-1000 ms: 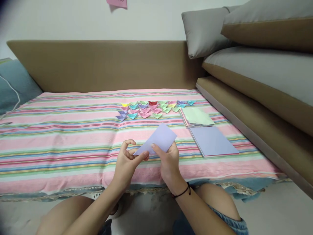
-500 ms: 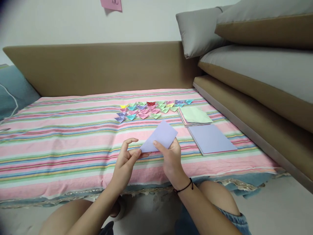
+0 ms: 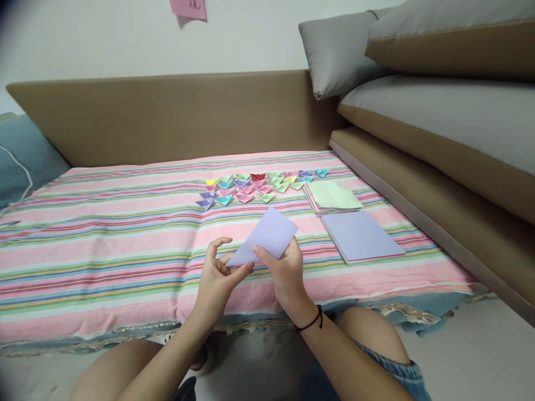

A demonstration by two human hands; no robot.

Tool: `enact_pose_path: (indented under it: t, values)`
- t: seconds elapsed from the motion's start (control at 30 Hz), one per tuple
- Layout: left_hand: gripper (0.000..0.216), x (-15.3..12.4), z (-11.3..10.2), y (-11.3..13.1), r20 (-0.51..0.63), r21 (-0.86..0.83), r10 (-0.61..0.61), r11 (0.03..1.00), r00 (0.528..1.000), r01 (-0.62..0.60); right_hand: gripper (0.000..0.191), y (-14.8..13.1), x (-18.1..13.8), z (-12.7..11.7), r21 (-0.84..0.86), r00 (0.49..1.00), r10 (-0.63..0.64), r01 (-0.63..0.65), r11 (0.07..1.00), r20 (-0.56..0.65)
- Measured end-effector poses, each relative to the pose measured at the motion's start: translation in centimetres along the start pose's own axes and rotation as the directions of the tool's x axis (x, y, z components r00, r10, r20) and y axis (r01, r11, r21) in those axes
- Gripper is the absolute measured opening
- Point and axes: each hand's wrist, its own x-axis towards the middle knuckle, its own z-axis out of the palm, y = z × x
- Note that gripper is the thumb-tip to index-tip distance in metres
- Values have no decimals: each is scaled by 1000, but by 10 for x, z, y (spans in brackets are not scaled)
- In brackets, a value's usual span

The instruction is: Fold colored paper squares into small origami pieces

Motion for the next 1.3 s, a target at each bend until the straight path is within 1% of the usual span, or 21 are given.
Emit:
enact_pose_path:
  t: [0.13,0.23,0.33,0.43,0.6,0.7,0.77,0.83,0.9,0.93,1.0,1.07,1.17,1.3]
  values:
    - [57,0,-2,0,-14,-46,-28,999,999,28,41,-2,-1,0,6,1000,13,-13,1000,24]
    - [57,2,-4,-1,-56,-94,-35,995,998,29,37,-3,2,-1,-7,1000,23,-23,1000,22]
    - [55,5,-9,0,-115,-147,-19,989,993,2,36,-4,7,-5,5,1000,12,-11,1000,-1]
    - [54,8,-15,3,-128,-167,10,985,992,-31,37,-4,11,-8,37,1000,6,-5,999,-10]
    - [51,7,-18,5,-82,-188,14,982,997,-29,38,-5,11,-9,54,1000,10,-9,998,-21]
    - [50,6,-18,5,-32,-183,17,983,999,-22,40,-5,11,-8,40,1000,2,-1,999,-23]
    - [49,6,-20,7,32,-143,18,990,999,-14,42,-6,12,-9,17,1000,-11,11,1000,-25]
    - [50,6,-22,10,129,-61,12,998,992,-4,44,-9,14,-11,-19,999,-32,31,999,-16]
    - [54,6,-23,13,210,23,7,1000,978,-12,46,-12,15,-13,-66,999,-45,46,997,22]
    - [55,6,-24,14,234,46,5,999,972,-16,48,-13,15,-14,-89,998,-43,48,995,55]
    - [56,7,-24,15,231,61,-3,998,973,-11,51,-15,15,-14,-126,992,-23,39,991,126]
    - [56,7,-23,14,190,82,-28,997,981,12,54,-16,13,-14,-142,984,1,25,990,177]
    - [57,8,-23,13,143,143,-47,989,989,26,57,-16,12,-12,-137,979,13,15,990,203]
    - [57,9,-24,10,184,171,-78,984,980,46,59,-14,11,-11,-143,975,30,1,990,218]
